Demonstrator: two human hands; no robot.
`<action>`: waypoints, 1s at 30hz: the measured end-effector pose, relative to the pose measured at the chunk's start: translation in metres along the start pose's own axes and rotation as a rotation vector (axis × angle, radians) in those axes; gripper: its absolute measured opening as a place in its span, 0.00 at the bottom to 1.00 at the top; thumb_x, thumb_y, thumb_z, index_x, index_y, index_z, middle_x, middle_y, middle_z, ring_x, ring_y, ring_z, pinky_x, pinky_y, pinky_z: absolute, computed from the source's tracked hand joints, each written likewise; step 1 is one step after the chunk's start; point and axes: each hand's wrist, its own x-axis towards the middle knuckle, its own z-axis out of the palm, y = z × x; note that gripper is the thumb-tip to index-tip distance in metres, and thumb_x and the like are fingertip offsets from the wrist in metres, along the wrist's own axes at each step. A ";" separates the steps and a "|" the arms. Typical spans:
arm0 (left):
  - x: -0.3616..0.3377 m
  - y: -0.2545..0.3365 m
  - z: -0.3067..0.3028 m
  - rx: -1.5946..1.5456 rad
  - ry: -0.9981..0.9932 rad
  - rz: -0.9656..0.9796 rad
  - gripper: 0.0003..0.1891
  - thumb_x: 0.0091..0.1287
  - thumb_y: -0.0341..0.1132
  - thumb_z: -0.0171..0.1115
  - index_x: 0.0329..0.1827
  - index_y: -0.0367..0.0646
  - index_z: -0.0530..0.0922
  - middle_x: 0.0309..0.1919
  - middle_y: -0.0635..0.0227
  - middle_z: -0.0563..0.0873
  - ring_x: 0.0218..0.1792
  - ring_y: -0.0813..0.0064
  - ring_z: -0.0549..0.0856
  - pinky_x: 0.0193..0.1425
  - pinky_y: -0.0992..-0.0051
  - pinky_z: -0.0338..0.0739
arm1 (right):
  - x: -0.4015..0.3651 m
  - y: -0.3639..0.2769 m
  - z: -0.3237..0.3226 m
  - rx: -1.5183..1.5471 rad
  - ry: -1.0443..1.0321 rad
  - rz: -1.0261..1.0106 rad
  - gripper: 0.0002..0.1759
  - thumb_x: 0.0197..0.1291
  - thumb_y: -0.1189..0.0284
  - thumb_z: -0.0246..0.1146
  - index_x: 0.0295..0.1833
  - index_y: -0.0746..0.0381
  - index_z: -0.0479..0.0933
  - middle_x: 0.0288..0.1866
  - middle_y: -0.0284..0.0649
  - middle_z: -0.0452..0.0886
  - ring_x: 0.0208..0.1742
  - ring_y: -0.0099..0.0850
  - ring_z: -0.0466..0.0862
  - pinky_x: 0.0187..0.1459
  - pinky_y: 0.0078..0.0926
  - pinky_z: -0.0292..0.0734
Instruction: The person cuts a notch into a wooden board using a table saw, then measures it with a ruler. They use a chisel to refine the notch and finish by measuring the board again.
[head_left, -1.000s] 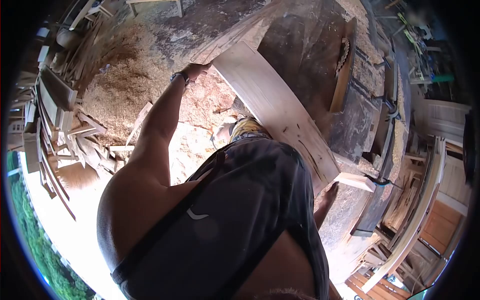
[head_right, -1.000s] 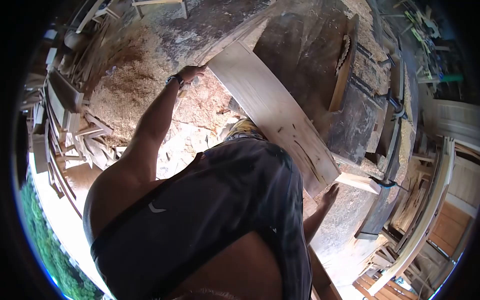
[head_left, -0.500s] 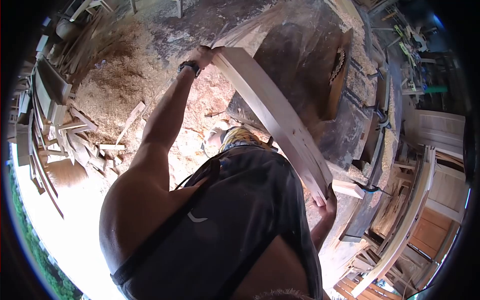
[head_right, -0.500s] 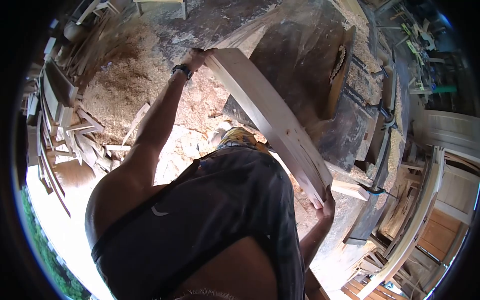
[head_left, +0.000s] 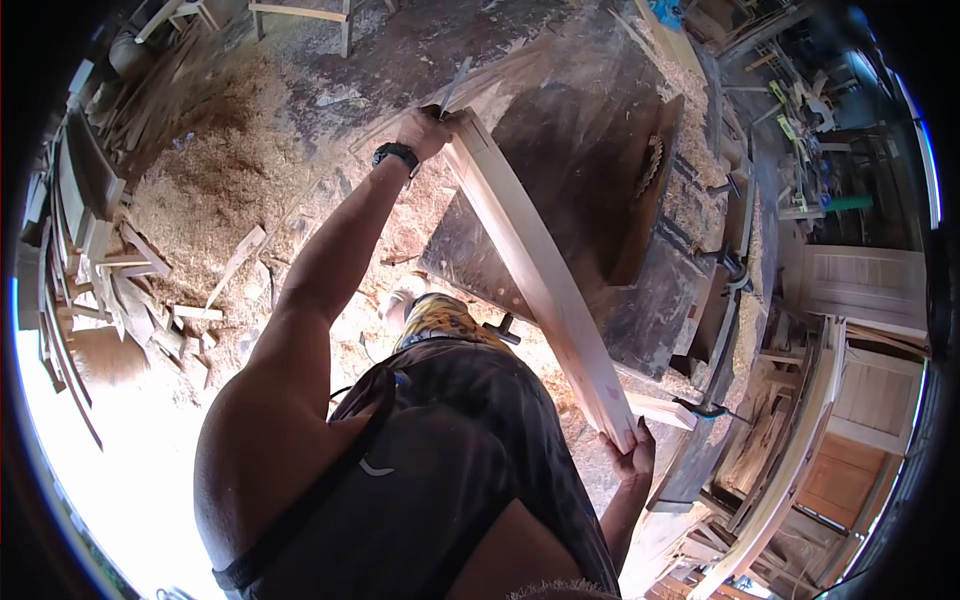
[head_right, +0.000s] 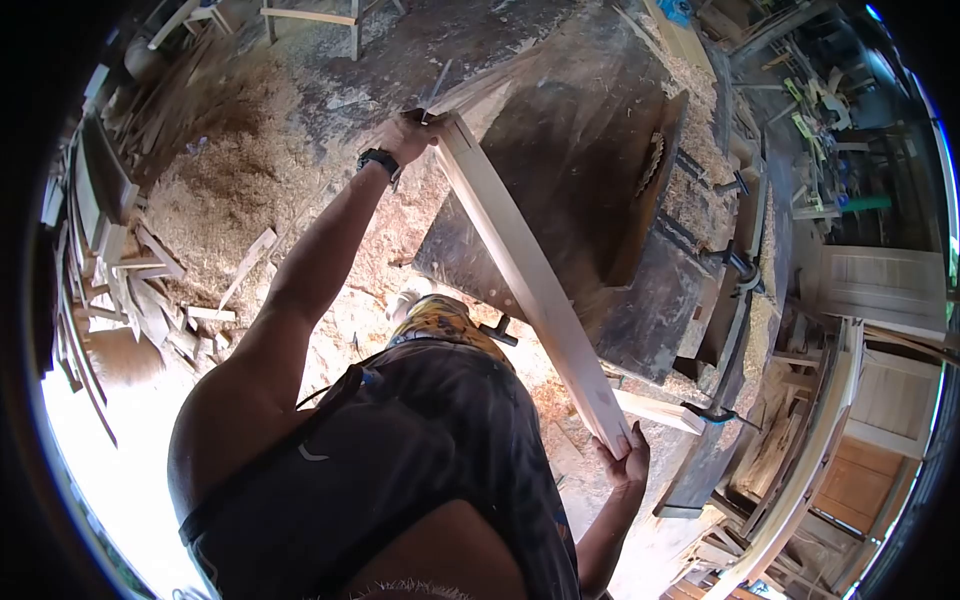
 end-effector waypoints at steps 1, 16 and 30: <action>0.005 0.003 0.005 -0.063 -0.061 -0.045 0.28 0.63 0.56 0.73 0.39 0.33 0.86 0.29 0.59 0.89 0.30 0.71 0.87 0.38 0.67 0.79 | -0.001 -0.004 0.003 0.026 -0.025 -0.033 0.33 0.78 0.50 0.52 0.70 0.68 0.65 0.62 0.52 0.76 0.52 0.51 0.85 0.50 0.48 0.89; 0.041 0.012 0.008 0.122 -0.132 -0.028 0.26 0.65 0.55 0.72 0.42 0.36 0.87 0.31 0.61 0.90 0.33 0.72 0.90 0.40 0.69 0.83 | -0.001 0.026 0.003 -0.047 -0.199 0.009 0.36 0.77 0.46 0.51 0.70 0.68 0.70 0.61 0.50 0.80 0.42 0.44 0.90 0.46 0.45 0.90; 0.025 0.041 -0.035 0.296 -0.044 0.159 0.30 0.75 0.62 0.55 0.51 0.40 0.85 0.42 0.47 0.89 0.48 0.45 0.88 0.50 0.59 0.79 | -0.105 -0.137 0.162 -0.698 -0.134 -1.534 0.34 0.53 0.80 0.72 0.68 0.68 0.75 0.63 0.57 0.82 0.56 0.50 0.87 0.58 0.39 0.82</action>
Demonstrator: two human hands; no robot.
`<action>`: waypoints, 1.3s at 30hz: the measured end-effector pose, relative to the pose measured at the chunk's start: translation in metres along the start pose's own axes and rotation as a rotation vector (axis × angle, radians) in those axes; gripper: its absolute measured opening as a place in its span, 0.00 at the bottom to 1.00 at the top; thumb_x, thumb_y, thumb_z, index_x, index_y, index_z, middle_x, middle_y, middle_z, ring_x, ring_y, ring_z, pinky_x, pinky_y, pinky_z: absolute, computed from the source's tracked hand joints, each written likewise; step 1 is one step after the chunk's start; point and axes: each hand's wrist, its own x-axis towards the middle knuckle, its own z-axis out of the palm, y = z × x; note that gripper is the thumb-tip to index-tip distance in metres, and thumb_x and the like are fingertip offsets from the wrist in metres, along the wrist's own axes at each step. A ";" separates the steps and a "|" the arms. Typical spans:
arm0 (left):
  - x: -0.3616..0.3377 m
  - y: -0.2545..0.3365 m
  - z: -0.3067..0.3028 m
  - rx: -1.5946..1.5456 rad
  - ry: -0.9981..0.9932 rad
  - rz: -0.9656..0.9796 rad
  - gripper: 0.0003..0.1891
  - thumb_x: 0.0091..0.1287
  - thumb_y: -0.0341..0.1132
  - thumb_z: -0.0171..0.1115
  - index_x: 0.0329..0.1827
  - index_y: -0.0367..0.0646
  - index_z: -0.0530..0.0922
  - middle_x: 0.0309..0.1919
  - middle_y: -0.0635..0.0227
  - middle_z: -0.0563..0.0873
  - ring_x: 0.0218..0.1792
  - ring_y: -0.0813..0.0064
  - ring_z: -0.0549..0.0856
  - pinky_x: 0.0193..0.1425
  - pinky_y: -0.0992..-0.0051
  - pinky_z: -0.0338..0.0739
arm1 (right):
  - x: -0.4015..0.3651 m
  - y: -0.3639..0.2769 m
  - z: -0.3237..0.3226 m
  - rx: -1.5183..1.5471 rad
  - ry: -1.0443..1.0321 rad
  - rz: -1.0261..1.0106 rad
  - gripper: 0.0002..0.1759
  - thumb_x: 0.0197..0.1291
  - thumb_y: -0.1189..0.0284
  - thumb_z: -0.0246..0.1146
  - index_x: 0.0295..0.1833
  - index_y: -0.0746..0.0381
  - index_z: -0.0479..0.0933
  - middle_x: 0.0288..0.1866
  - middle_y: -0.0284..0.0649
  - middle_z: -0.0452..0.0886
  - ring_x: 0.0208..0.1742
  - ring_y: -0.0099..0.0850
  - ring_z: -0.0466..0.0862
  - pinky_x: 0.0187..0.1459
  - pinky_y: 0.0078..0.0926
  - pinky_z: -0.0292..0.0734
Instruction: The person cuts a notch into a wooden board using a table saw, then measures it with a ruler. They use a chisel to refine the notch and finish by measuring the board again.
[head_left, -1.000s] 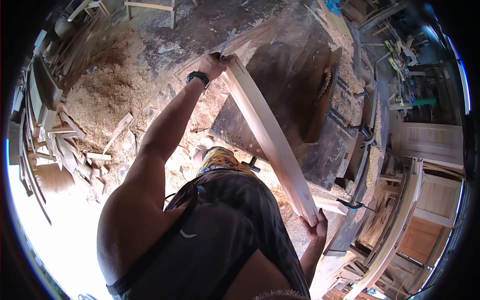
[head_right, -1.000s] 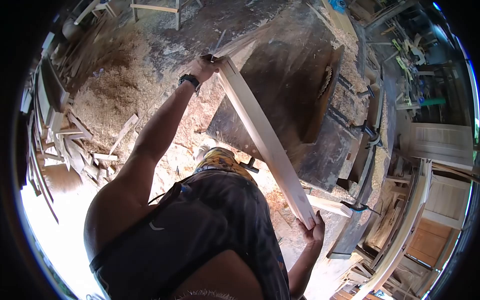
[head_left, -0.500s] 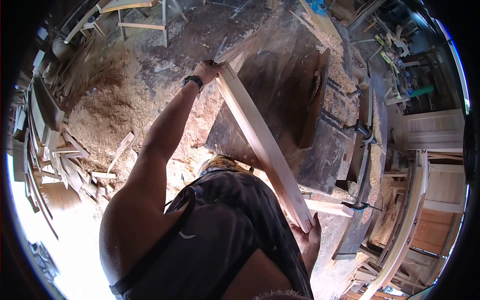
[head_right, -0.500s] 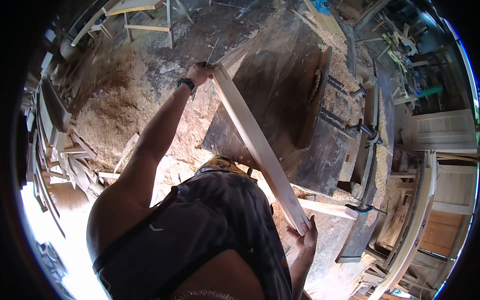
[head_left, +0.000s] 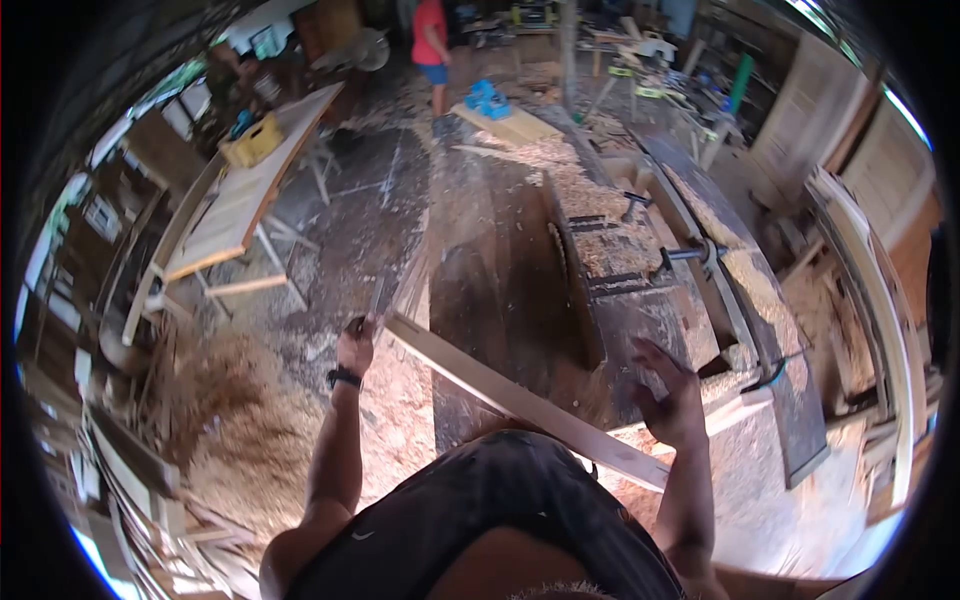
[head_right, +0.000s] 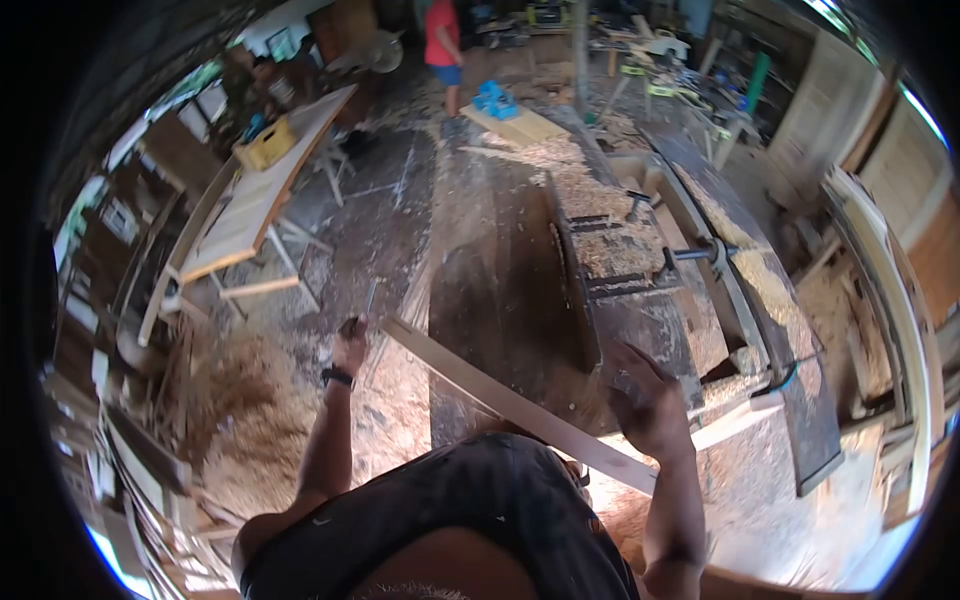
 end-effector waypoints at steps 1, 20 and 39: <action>0.005 -0.018 0.012 -0.042 0.066 0.125 0.26 0.75 0.59 0.57 0.37 0.41 0.81 0.20 0.62 0.77 0.23 0.71 0.78 0.30 0.65 0.71 | 0.014 -0.020 -0.003 0.051 0.000 -0.136 0.35 0.51 0.81 0.71 0.69 0.67 0.74 0.62 0.55 0.83 0.53 0.46 0.89 0.57 0.37 0.82; -0.027 -0.012 0.012 0.016 -0.122 0.196 0.25 0.68 0.38 0.71 0.67 0.42 0.79 0.33 0.58 0.89 0.31 0.74 0.87 0.39 0.70 0.80 | 0.081 -0.146 -0.028 0.270 0.030 -1.153 0.34 0.62 0.71 0.68 0.73 0.70 0.68 0.53 0.58 0.86 0.40 0.37 0.90 0.44 0.32 0.86; -0.045 0.014 0.008 0.267 0.097 0.217 0.17 0.64 0.50 0.72 0.52 0.53 0.86 0.38 0.58 0.91 0.40 0.51 0.90 0.43 0.57 0.85 | -0.007 0.102 0.184 -0.045 -0.398 0.071 0.41 0.62 0.74 0.71 0.79 0.63 0.64 0.69 0.50 0.79 0.61 0.41 0.84 0.58 0.35 0.81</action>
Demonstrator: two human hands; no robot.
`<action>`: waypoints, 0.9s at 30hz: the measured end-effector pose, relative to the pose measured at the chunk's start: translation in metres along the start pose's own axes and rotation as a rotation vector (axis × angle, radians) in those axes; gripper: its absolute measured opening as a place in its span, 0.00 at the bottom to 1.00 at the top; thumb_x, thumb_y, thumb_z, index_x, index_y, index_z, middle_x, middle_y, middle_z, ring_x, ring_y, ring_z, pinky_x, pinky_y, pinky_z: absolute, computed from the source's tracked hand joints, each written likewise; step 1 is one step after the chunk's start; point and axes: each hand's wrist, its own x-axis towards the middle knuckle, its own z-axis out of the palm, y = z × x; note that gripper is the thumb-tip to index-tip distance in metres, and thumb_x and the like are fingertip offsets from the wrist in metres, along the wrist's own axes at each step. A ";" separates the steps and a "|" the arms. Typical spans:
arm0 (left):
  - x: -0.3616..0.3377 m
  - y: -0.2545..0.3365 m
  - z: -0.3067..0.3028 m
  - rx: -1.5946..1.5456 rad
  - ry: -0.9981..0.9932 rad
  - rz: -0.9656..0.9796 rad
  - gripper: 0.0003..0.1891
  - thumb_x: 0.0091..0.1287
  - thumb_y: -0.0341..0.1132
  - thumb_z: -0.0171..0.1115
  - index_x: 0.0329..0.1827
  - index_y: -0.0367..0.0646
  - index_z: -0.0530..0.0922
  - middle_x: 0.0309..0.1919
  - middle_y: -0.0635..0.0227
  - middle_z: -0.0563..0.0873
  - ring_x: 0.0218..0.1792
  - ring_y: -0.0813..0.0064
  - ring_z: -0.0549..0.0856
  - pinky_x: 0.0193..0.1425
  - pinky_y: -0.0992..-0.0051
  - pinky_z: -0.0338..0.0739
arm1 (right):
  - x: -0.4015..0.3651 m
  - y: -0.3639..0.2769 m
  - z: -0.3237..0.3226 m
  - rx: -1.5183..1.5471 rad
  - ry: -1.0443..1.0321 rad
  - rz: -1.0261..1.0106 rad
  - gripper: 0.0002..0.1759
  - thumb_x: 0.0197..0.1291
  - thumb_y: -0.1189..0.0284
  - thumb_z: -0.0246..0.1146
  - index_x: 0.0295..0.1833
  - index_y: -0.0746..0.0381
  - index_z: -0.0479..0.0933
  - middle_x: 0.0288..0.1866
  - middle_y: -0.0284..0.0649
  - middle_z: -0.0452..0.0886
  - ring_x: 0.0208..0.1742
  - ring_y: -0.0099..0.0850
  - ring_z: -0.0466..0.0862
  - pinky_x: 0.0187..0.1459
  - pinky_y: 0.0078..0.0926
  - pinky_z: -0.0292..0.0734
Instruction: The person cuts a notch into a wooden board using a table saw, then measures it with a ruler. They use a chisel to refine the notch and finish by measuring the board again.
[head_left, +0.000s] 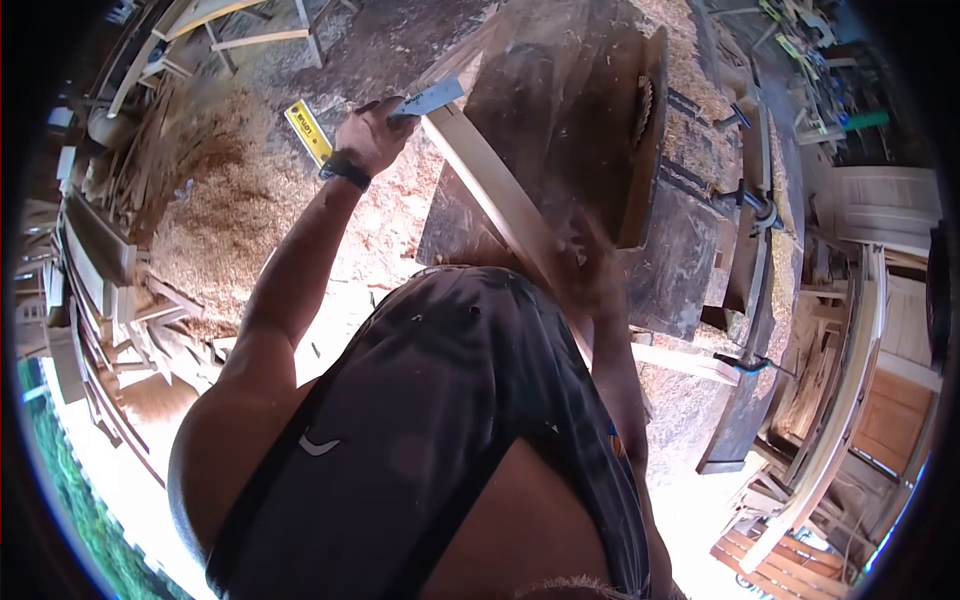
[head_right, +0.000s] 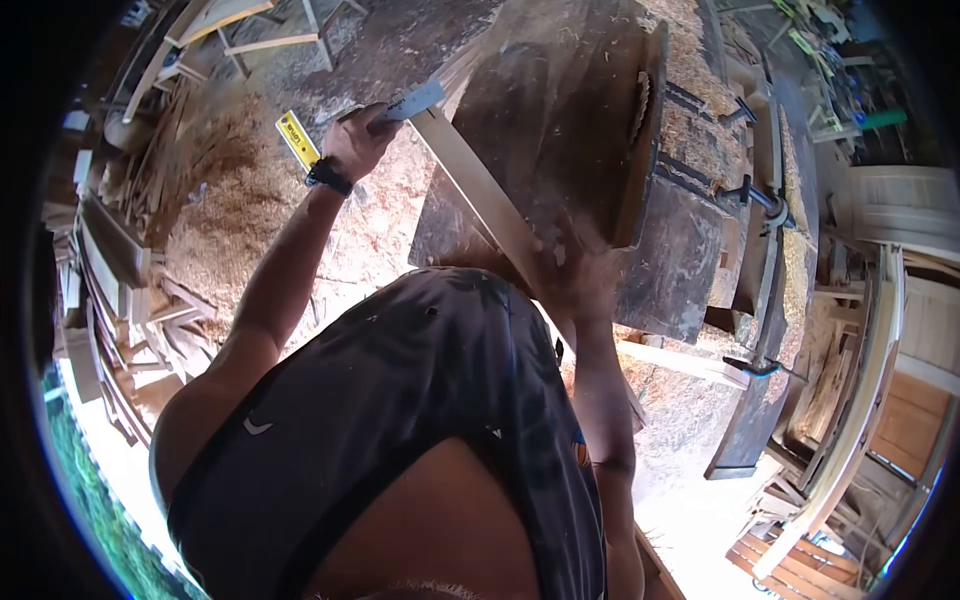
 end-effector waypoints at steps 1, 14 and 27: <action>-0.002 0.003 -0.001 0.001 0.011 0.008 0.16 0.64 0.51 0.72 0.47 0.52 0.87 0.36 0.60 0.91 0.38 0.52 0.91 0.41 0.57 0.85 | 0.002 0.010 0.008 0.289 0.013 0.030 0.36 0.69 0.62 0.68 0.78 0.63 0.66 0.68 0.51 0.79 0.58 0.40 0.86 0.56 0.35 0.82; -0.011 0.008 0.000 0.307 -0.081 -0.227 0.38 0.57 0.74 0.65 0.38 0.40 0.85 0.29 0.44 0.89 0.35 0.45 0.91 0.39 0.50 0.86 | 0.009 0.016 0.004 0.795 -0.115 0.487 0.39 0.76 0.44 0.53 0.72 0.68 0.71 0.57 0.51 0.85 0.49 0.36 0.87 0.52 0.33 0.80; -0.006 0.021 -0.002 0.345 -0.135 -0.300 0.40 0.58 0.76 0.61 0.39 0.40 0.86 0.34 0.43 0.89 0.40 0.44 0.91 0.45 0.49 0.85 | 0.009 0.008 -0.001 0.772 -0.166 0.443 0.40 0.77 0.44 0.52 0.72 0.71 0.69 0.56 0.50 0.85 0.55 0.37 0.84 0.59 0.35 0.76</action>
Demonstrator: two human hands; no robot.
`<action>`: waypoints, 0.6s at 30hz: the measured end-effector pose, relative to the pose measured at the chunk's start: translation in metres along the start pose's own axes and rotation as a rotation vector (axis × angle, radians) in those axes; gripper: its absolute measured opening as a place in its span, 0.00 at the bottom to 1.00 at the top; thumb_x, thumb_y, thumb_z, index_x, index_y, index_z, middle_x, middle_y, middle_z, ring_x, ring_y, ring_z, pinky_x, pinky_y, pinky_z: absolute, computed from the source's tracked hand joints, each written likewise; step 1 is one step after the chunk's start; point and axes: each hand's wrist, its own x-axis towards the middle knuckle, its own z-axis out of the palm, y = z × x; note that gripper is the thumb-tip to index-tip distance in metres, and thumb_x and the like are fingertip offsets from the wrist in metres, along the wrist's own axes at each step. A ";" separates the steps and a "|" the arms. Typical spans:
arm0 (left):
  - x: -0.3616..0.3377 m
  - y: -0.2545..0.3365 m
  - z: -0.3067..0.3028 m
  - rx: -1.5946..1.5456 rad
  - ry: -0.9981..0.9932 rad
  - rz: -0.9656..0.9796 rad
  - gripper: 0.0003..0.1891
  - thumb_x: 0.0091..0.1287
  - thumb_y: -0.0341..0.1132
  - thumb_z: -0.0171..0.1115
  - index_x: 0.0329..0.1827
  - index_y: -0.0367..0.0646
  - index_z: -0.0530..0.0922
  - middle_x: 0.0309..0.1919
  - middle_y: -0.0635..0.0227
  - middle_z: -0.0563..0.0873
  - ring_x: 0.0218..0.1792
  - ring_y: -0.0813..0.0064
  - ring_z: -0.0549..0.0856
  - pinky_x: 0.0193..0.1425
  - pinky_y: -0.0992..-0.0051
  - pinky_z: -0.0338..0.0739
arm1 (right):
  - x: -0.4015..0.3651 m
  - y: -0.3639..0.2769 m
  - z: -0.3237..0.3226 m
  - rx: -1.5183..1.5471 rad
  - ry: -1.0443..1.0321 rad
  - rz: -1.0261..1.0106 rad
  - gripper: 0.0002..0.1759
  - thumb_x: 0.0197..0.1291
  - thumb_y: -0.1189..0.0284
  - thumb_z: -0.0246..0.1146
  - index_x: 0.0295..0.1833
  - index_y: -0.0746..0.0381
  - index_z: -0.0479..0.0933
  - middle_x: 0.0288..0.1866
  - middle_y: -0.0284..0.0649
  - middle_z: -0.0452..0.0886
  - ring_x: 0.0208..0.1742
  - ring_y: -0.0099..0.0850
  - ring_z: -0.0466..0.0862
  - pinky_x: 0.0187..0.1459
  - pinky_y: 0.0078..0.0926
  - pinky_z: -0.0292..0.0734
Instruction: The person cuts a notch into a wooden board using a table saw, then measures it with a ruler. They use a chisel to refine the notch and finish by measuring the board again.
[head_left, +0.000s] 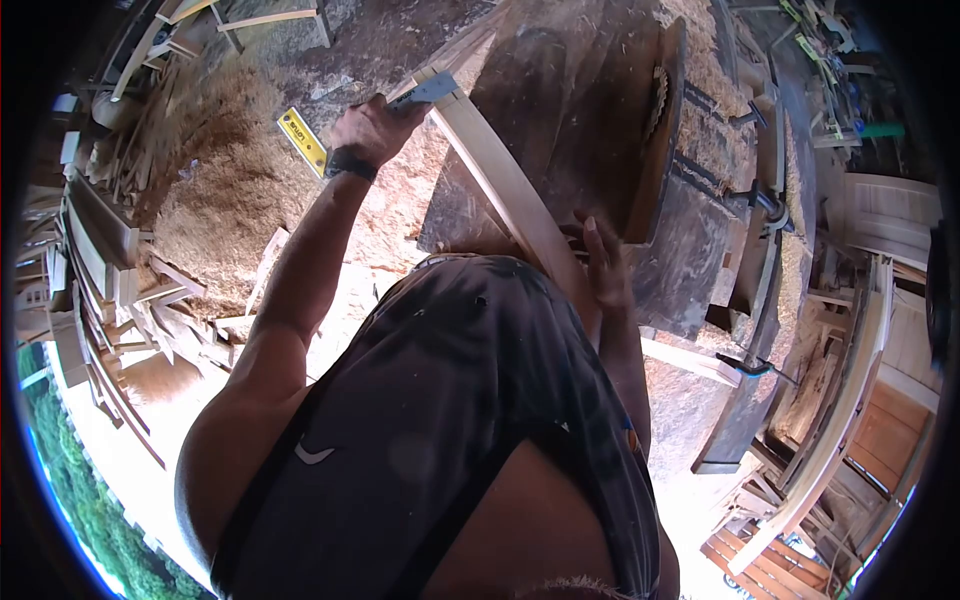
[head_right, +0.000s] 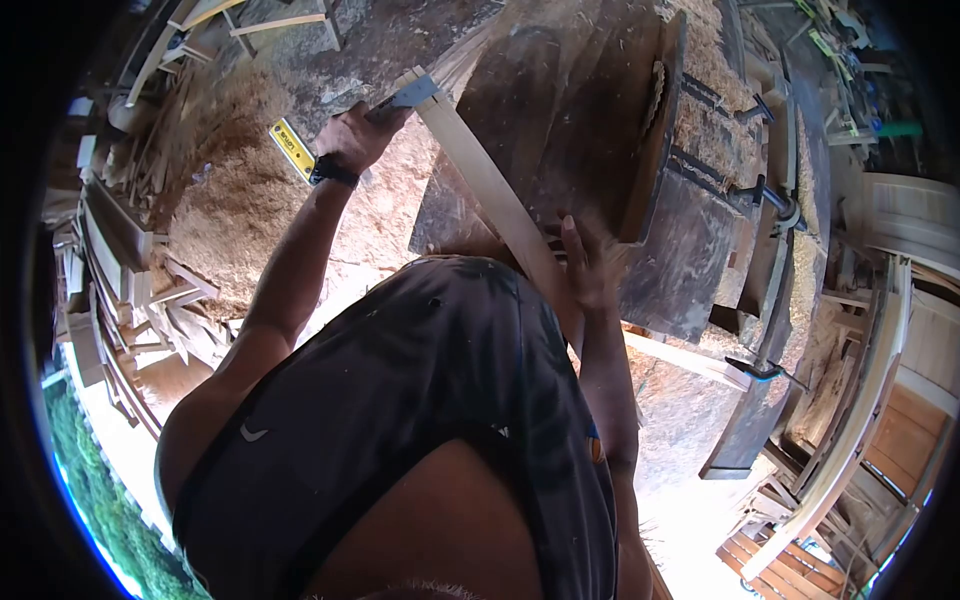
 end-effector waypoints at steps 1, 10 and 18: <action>0.000 0.000 -0.001 -0.008 -0.013 -0.005 0.40 0.58 0.76 0.61 0.39 0.40 0.86 0.34 0.43 0.90 0.40 0.43 0.91 0.45 0.49 0.85 | 0.000 0.000 0.000 -0.004 -0.007 -0.003 0.40 0.77 0.44 0.52 0.72 0.71 0.69 0.56 0.50 0.85 0.55 0.37 0.84 0.59 0.35 0.76; 0.001 -0.003 0.005 -0.030 0.012 0.004 0.39 0.57 0.77 0.62 0.37 0.42 0.85 0.32 0.43 0.89 0.38 0.43 0.90 0.42 0.49 0.85 | 0.003 0.007 -0.003 -0.061 -0.015 -0.023 0.38 0.77 0.46 0.52 0.71 0.72 0.71 0.56 0.49 0.85 0.55 0.36 0.84 0.59 0.34 0.75; 0.003 -0.009 0.011 -0.014 0.014 0.029 0.37 0.58 0.76 0.62 0.37 0.44 0.85 0.31 0.44 0.89 0.37 0.43 0.90 0.41 0.49 0.85 | 0.004 0.010 -0.003 -0.096 -0.009 -0.056 0.36 0.78 0.47 0.52 0.71 0.71 0.72 0.55 0.49 0.85 0.53 0.36 0.85 0.57 0.32 0.77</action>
